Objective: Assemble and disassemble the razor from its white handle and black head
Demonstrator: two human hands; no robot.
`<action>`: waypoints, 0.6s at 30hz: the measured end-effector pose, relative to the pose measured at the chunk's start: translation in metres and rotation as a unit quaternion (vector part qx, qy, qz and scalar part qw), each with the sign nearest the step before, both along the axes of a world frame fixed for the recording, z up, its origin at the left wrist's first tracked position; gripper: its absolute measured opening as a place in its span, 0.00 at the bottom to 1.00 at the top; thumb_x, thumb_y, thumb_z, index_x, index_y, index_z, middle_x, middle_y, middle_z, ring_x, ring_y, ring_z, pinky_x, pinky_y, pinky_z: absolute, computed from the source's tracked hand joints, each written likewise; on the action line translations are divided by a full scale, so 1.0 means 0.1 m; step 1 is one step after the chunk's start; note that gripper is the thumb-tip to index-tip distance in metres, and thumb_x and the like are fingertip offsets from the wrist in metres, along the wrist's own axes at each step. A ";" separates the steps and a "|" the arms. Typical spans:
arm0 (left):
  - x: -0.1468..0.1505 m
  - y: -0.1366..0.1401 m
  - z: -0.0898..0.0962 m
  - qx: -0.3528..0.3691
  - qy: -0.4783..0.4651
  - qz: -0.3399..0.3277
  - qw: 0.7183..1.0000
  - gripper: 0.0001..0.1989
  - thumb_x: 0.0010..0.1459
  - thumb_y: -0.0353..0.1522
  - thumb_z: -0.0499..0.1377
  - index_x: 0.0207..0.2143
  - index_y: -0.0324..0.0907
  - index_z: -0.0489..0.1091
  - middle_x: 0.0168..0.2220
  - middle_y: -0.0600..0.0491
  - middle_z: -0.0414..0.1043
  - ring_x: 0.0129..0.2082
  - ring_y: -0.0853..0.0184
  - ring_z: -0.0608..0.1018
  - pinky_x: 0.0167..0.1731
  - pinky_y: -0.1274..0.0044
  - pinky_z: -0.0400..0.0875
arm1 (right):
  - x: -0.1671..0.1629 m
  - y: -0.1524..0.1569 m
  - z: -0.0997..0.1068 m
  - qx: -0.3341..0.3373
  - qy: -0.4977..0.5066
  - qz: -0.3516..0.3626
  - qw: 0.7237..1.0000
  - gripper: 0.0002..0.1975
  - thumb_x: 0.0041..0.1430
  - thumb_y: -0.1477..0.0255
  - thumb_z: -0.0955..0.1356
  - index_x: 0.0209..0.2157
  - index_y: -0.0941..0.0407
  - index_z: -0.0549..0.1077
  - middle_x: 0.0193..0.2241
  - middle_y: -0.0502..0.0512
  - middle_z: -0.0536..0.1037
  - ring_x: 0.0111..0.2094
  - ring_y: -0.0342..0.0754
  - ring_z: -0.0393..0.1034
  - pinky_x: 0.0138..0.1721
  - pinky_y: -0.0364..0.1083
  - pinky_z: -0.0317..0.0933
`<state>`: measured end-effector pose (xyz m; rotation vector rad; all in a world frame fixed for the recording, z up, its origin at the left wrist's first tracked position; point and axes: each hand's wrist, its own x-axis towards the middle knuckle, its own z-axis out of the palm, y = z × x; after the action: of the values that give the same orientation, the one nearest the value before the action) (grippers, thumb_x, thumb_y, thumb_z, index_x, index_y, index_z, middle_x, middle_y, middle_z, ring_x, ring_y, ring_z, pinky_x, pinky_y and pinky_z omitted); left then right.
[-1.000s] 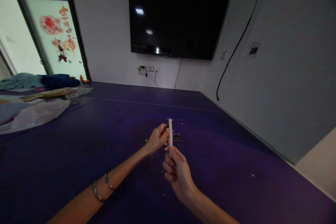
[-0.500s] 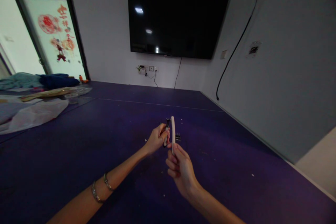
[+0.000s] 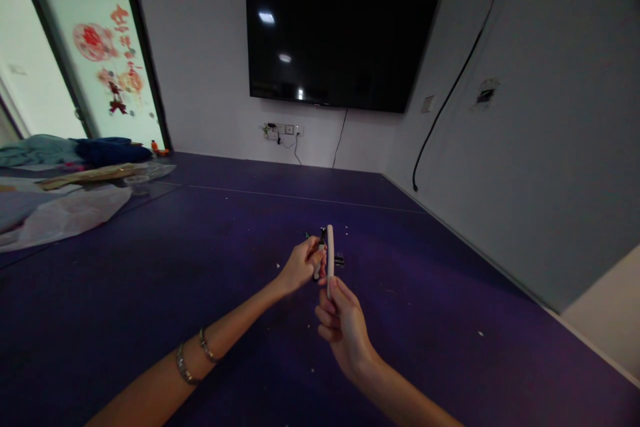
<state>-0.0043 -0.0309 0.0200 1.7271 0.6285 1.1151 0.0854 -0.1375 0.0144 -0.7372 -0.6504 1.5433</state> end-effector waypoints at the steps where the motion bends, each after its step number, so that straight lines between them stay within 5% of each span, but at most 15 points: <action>1: 0.00 0.00 0.00 0.002 0.002 0.000 1.000 0.07 0.55 0.34 0.52 0.28 0.41 0.58 0.20 0.59 0.63 0.17 0.76 0.67 0.20 0.82 0.62 | -0.01 -0.01 -0.01 -0.005 0.000 -0.001 1.000 0.15 0.49 0.59 0.68 0.31 0.55 0.64 0.15 0.39 0.51 0.14 0.33 0.36 0.13 0.36 0.29; 13: 0.00 0.01 0.01 -0.013 -0.005 -0.007 1.000 0.08 0.55 0.35 0.52 0.28 0.41 0.58 0.19 0.59 0.63 0.16 0.75 0.69 0.18 0.82 0.62 | 0.02 -0.04 -0.02 -0.003 -0.017 0.008 1.000 0.14 0.51 0.60 0.67 0.31 0.55 0.64 0.15 0.39 0.49 0.14 0.33 0.35 0.13 0.36 0.29; 18: 0.02 0.01 0.03 -0.082 -0.003 -0.040 0.996 0.09 0.55 0.36 0.53 0.32 0.39 0.59 0.19 0.59 0.65 0.14 0.74 0.69 0.16 0.82 0.63 | 0.25 0.07 0.24 0.058 -0.052 -0.004 0.997 0.12 0.52 0.61 0.66 0.33 0.53 0.65 0.15 0.39 0.51 0.14 0.34 0.36 0.13 0.36 0.30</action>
<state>-0.0023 -0.0295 0.0231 1.5936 0.6241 0.9842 0.1107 -0.1309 0.0388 -0.7352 -0.8060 1.4541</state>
